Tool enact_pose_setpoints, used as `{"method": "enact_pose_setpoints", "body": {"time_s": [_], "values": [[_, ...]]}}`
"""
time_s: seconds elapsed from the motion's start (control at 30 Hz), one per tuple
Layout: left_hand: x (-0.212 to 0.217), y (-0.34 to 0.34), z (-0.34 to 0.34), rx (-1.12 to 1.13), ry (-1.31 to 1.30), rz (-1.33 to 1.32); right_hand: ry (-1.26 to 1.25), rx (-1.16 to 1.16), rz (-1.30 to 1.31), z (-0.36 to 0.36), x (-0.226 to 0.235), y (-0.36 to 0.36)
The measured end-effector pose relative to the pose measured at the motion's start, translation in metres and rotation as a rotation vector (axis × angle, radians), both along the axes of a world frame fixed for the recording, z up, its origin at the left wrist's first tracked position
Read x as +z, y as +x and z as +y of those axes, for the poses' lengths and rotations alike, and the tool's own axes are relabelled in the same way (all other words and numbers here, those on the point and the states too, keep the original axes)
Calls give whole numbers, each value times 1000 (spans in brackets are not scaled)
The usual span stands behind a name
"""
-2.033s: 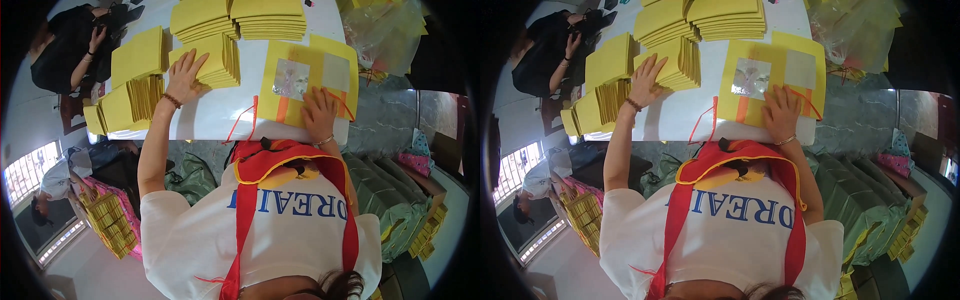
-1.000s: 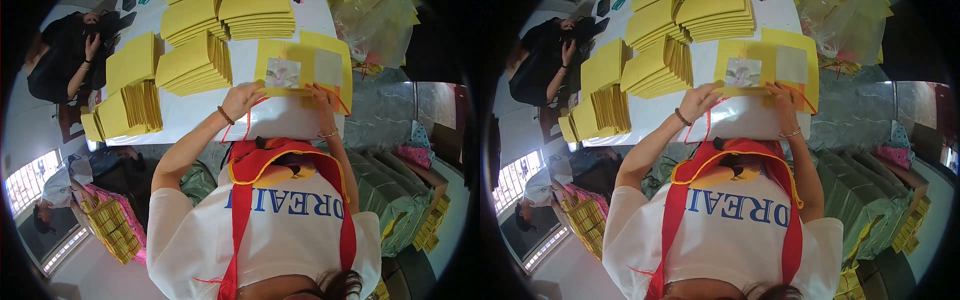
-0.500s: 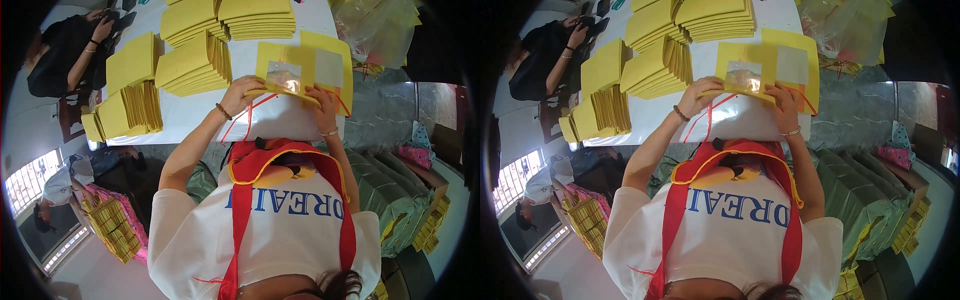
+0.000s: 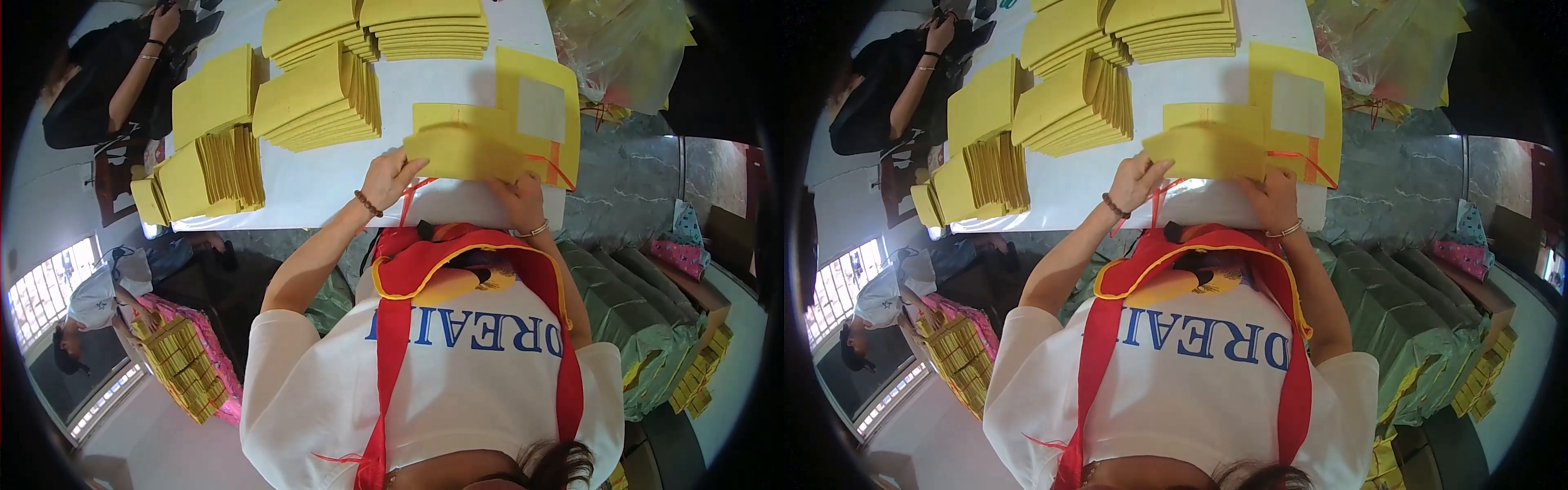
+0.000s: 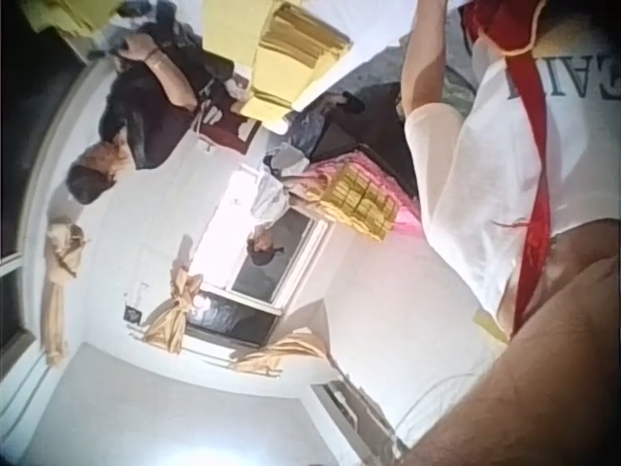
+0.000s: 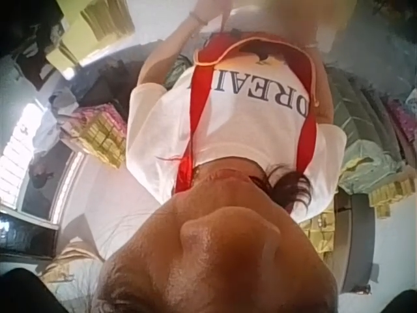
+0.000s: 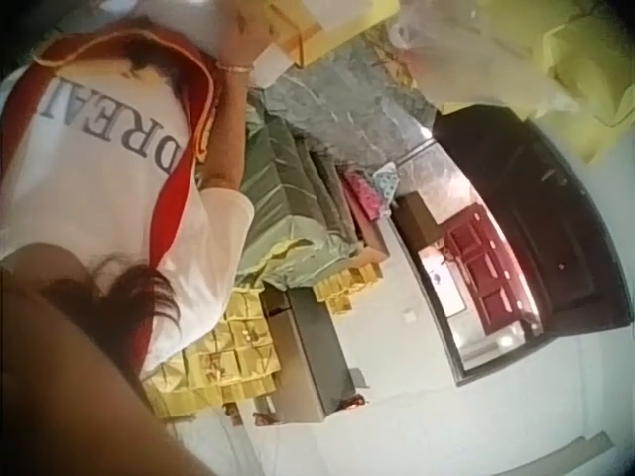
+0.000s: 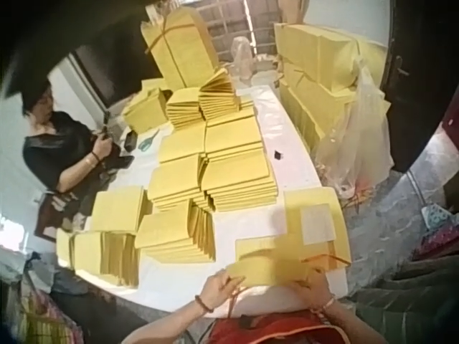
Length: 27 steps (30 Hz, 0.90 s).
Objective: Counting and bundling stacks of yellow paper with silver foil.
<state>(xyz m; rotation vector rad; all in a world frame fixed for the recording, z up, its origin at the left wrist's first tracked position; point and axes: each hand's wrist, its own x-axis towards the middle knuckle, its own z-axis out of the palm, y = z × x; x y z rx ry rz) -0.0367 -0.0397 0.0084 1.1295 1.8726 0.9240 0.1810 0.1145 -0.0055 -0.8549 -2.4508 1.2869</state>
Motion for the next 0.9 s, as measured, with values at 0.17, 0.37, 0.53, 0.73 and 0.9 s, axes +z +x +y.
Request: {"method": "enact_pose_setpoints", "body": {"time_s": [0.17, 0.37, 0.53, 0.73, 0.9], "values": [[-12, 2, 18, 185, -8, 36, -271, -293, 172, -7, -4, -21], [-11, 0, 27, 184, -104, 65, -142, -340, 299, -14, 8, -27], [-3, -1, 29, 179, -163, 50, -142, -209, 72, -8, 1, -22], [-8, -5, 34, 154, -191, 121, -123, -240, 62, -3, -3, -26], [-13, -11, 36, 142, -202, 102, -109, -263, -26, -2, 0, -30]]}}
